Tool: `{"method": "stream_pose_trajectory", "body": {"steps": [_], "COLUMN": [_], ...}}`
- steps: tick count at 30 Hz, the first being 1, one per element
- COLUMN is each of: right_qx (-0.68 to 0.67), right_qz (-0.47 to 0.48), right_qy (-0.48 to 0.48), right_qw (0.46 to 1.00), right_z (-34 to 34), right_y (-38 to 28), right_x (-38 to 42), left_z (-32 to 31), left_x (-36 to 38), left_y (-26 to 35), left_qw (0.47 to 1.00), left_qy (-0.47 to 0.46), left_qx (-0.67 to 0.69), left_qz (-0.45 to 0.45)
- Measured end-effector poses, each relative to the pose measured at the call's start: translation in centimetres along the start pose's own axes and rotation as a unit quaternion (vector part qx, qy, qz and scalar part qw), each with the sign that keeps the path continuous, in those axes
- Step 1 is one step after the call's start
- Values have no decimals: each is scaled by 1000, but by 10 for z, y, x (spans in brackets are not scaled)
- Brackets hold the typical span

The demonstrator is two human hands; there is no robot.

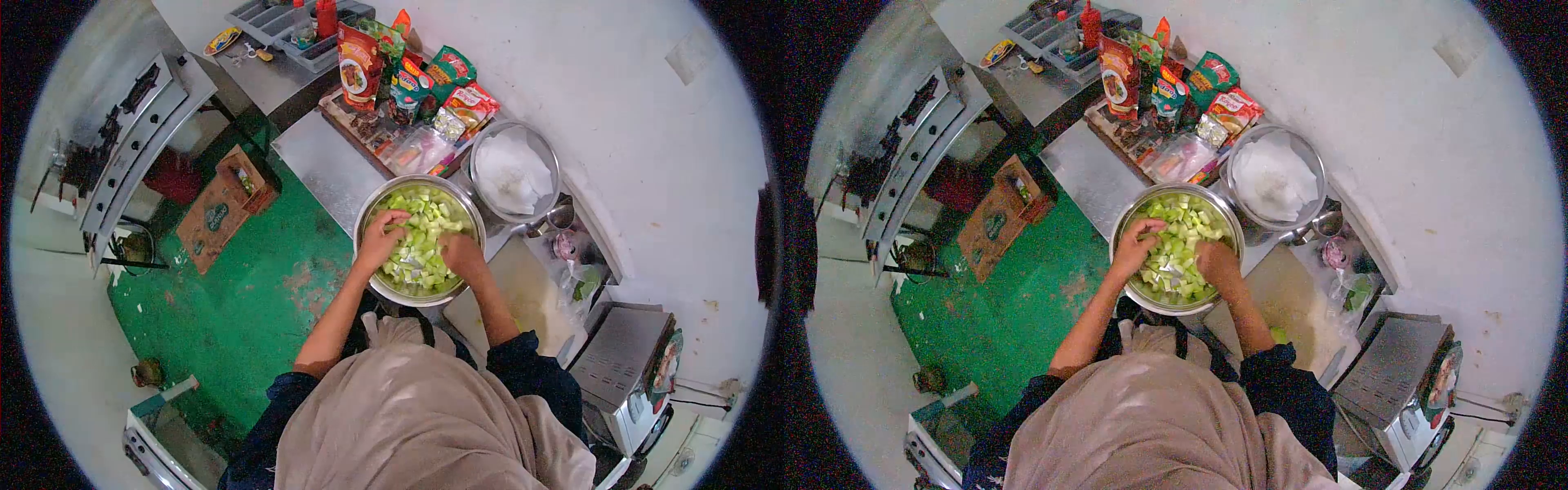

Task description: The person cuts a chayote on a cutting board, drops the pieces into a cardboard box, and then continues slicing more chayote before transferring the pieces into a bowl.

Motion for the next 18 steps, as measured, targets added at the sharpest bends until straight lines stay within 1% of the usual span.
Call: {"method": "stream_pose_trajectory", "body": {"steps": [2, 5, 6, 7, 8, 9, 10, 12, 14, 16, 18], "right_qx": [101, 67, -70, -206, -337, -386, -309, -149, -44, 61, -52], "right_qz": [-105, 9, 7, 5, 2, -22, -38, -69, -26, 17, 54], "right_qy": [-106, -143, -136, -126, -114, -75, -31, 59, 132, 204, 81], "right_qw": [984, 987, 988, 970, 934, 919, 950, 985, 990, 977, 994], "right_z": [-21, -43, -43, -33, -26, -44, -36, -17, -14, -16, -35], "right_y": [11, -17, -22, -35, -41, -18, -10, 4, -6, -18, -7], "right_x": [12, 17, 17, 17, 17, 10, 7, 1, 7, 17, 15], "left_z": [0, 0, 0, 0, -1, -1, -1, 1, 1, 5, 6], "left_x": [-1, 0, 0, 1, 1, 0, 0, 0, -1, 3, 3], "left_y": [-5, -5, -6, -6, -6, -4, -4, -6, -5, 2, 5], "left_qw": [999, 998, 998, 998, 998, 998, 999, 999, 998, 996, 994], "left_qy": [10, 13, 12, 12, 11, 9, 7, 6, 9, 24, 32], "left_qx": [35, 54, 58, 61, 65, 57, 48, 45, 58, 73, 92], "left_qz": [13, 5, 10, 16, 20, 15, 9, 12, 27, 50, 58]}}
Point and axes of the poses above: each hand's wrist, its own x-axis away from the middle knuckle, its own z-axis out of the back of the hand, y = z × x, the point moved 8 cm from there along -x, towards the middle knuckle, and after that the axes turned 1 degree about -y, right-handed, at the moved point
